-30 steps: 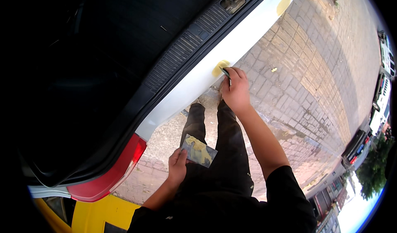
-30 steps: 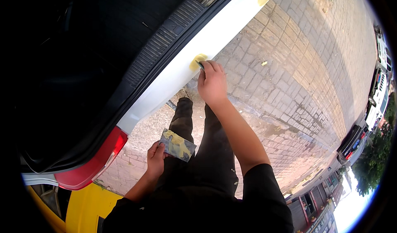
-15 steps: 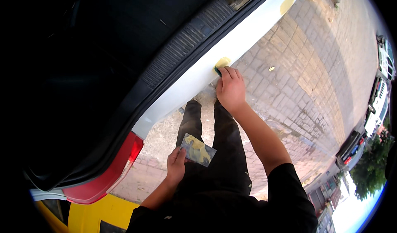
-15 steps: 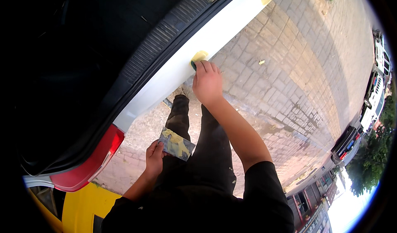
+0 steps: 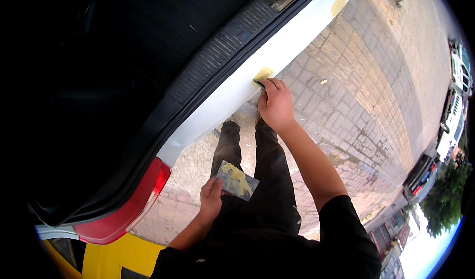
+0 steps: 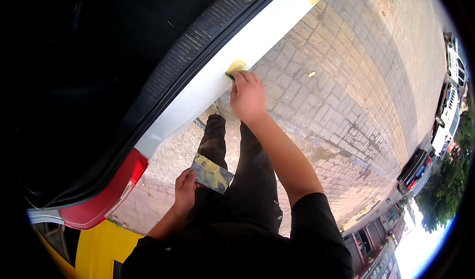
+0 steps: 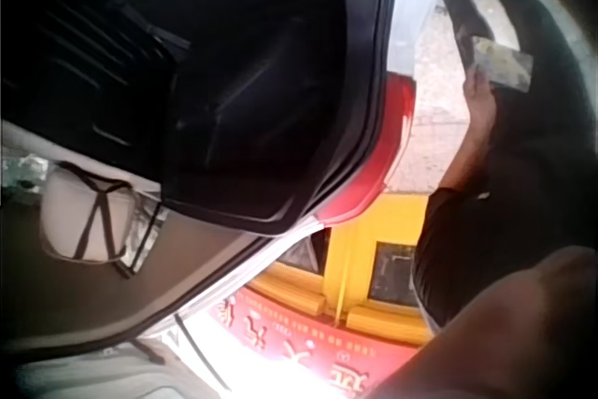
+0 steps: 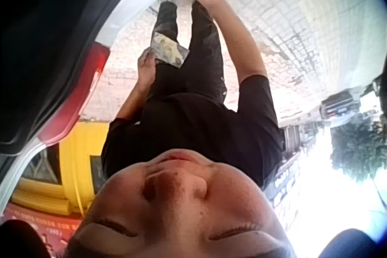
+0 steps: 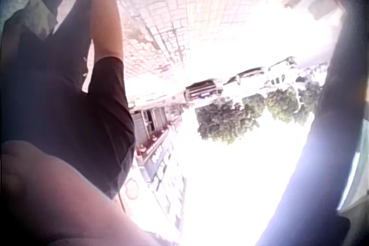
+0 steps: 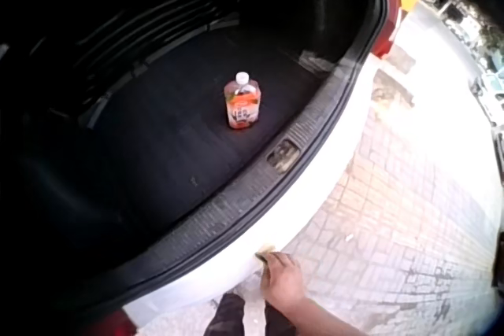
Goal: The person applies a beige body filler to the rear bumper of a white car using a metal spreader and a smaller plastic scraper. They repeatedly scoop filler from the spreader and smooth it over the surface, working around the taillight and along the lower edge of the bumper.
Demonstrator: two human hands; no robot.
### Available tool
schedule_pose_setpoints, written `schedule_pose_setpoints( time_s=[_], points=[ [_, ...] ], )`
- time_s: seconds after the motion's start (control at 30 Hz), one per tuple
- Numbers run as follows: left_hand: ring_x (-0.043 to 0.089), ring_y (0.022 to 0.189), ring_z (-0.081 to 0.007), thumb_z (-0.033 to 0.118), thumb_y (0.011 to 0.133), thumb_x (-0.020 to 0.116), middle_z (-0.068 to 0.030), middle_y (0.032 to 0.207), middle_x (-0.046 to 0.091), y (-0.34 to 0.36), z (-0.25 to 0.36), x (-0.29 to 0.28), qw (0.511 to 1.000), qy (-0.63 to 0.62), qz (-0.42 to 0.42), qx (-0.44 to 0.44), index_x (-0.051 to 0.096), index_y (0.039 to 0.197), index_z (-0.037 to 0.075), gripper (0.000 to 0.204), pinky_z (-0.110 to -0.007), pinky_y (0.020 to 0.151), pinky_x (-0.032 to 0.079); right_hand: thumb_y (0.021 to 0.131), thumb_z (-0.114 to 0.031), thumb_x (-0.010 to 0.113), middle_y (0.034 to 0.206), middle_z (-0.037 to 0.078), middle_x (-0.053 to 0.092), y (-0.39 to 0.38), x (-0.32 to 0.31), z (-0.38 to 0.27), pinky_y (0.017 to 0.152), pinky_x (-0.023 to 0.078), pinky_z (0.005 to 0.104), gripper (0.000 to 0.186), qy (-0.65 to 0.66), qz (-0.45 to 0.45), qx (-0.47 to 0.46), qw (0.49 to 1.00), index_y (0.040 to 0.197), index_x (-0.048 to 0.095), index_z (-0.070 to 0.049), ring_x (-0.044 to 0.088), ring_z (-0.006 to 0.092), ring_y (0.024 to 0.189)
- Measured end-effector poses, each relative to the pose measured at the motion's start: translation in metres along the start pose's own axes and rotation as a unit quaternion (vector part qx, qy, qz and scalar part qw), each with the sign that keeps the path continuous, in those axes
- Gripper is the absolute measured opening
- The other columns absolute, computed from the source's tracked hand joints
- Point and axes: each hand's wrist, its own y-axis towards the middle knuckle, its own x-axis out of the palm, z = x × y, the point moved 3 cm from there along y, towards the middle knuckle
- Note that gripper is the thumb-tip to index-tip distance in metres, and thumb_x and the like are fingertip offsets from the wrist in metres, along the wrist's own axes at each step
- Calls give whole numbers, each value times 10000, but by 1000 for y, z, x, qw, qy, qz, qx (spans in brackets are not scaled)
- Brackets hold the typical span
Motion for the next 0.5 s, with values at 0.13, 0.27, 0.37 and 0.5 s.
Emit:
schedule_pose_setpoints(
  time_s=[0.13,0.27,0.37,0.5],
  points=[
    [693,880,-188,158,1062,438,-125,1048,690,-1,-2,-4,1000,12,-4,10,572,1202,-60,292,-327,756,578,816,-5,596,1090,149,652,26,-13,16,873,476,462,272,-8,42,1,999,1085,640,-8,595,356,999],
    [696,903,-223,162,1064,420,-139,1063,684,4,-8,-10,999,32,-15,7,552,1216,-64,302,-367,778,580,813,-10,598,1087,154,650,23,-5,3,871,475,461,268,-21,71,5,997,1078,639,-8,597,358,988],
    [695,876,-192,167,1061,443,-120,1030,686,4,-7,-4,1000,12,-13,6,575,1185,-58,289,-330,758,579,801,-4,601,1076,157,647,2,4,-7,860,481,461,275,23,20,-8,1000,1074,639,-8,598,360,973],
    [654,841,-132,189,1063,467,-80,982,675,5,6,13,1000,-4,-9,22,590,1171,-47,287,-283,752,543,857,-24,627,1000,149,673,-8,-5,4,825,510,398,250,149,-109,21,983,1104,631,15,632,323,934]
  ],
)
